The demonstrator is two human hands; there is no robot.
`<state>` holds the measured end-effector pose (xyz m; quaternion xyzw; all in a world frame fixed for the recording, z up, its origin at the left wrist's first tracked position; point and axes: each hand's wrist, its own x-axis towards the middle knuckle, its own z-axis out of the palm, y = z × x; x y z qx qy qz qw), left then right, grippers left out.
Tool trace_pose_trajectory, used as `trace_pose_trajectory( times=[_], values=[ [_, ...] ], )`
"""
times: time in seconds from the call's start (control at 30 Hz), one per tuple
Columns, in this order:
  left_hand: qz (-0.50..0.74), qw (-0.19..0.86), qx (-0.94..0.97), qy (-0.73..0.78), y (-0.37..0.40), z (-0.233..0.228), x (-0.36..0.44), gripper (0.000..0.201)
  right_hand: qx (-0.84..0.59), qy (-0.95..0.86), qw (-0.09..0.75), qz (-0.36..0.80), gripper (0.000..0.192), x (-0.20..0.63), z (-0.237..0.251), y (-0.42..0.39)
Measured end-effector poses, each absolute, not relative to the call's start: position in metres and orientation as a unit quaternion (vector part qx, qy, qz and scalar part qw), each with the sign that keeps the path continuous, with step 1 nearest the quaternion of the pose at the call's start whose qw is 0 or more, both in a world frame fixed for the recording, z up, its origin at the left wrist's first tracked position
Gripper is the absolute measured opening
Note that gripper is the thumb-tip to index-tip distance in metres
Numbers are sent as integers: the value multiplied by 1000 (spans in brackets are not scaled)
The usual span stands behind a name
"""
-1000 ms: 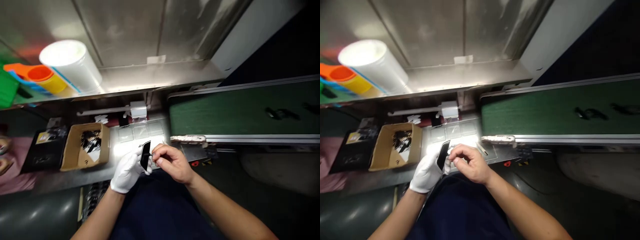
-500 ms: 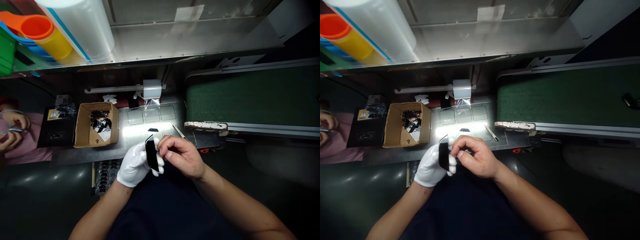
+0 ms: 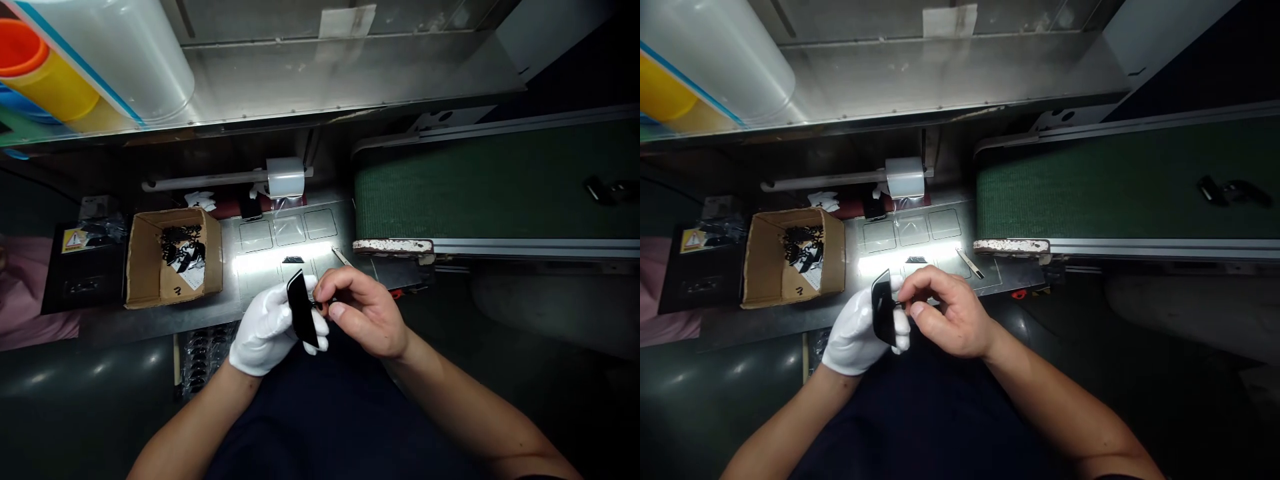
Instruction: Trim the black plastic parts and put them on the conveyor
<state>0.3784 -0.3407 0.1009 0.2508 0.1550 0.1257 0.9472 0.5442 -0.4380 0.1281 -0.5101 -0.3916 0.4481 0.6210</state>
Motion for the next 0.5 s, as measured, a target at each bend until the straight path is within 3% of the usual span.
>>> trace_pose_trajectory(
  times=[0.5],
  values=[
    [119,951,249,138,-340,102,397,50,-490,-354,641,473,15,558,129,-440]
  ],
)
